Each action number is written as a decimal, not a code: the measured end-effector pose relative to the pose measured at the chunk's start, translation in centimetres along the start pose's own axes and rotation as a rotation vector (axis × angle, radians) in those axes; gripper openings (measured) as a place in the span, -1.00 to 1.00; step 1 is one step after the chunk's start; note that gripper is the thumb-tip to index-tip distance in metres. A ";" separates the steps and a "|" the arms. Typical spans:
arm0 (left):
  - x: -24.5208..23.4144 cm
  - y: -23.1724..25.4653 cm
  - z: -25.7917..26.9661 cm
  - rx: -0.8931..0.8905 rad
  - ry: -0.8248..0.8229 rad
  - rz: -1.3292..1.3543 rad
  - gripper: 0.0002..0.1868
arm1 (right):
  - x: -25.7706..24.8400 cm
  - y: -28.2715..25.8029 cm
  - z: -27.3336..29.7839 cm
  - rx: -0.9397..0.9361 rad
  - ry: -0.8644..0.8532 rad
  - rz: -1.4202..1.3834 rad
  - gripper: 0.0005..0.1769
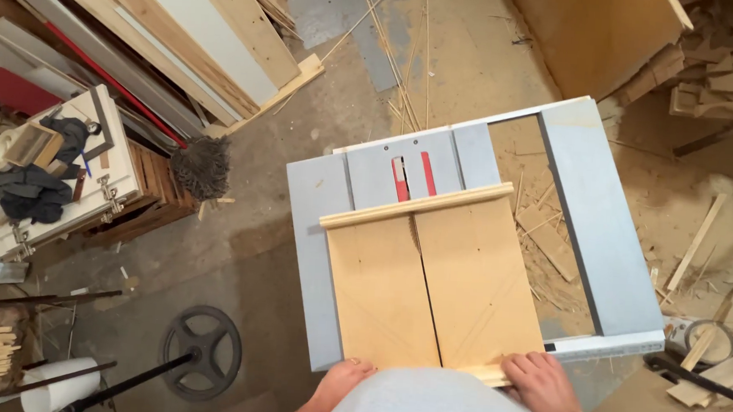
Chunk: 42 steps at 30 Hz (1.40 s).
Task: Organizing wooden blocks into a crosscut sled on a table saw
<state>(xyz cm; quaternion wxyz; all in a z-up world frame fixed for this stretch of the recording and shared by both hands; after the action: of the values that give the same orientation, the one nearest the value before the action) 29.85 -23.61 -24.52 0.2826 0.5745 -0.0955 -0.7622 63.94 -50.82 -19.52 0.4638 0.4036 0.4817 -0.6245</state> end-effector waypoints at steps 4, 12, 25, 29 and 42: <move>-8.5 1.3 -2.6 0.079 0.128 -0.103 -0.76 | -7.4 -0.1 -6.1 0.028 -0.114 -0.016 -0.70; -22.4 -7.6 -18.1 -0.361 0.278 -0.387 -0.65 | -9.1 11.4 -27.2 0.114 0.310 0.308 -0.79; -19.6 0.8 -6.9 -0.416 0.038 -0.079 -0.52 | -9.0 3.4 -13.8 0.232 0.044 0.282 -0.52; -19.7 3.6 -0.9 -0.400 -0.229 0.185 -0.42 | -8.9 -1.7 -7.8 0.350 -0.131 0.099 -0.52; -19.1 -13.3 17.9 -0.404 0.128 0.504 -0.53 | -4.0 -25.7 -16.9 0.250 0.034 -0.045 -0.26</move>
<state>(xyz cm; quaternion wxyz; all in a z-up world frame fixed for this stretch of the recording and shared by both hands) 12.36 -5.53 -9.34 0.5760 0.5118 -0.0634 -0.6343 41.01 -30.81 -13.40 0.3877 0.4579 0.4168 -0.6829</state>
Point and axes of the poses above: each hand's wrist, its own z-axis away from the middle knuckle, its own x-axis out of the palm, y = z × x, the point moved 3 cm from there along -z, towards the middle knuckle, and after that the axes turned 6 degrees about -x, right-handed, at the moved point
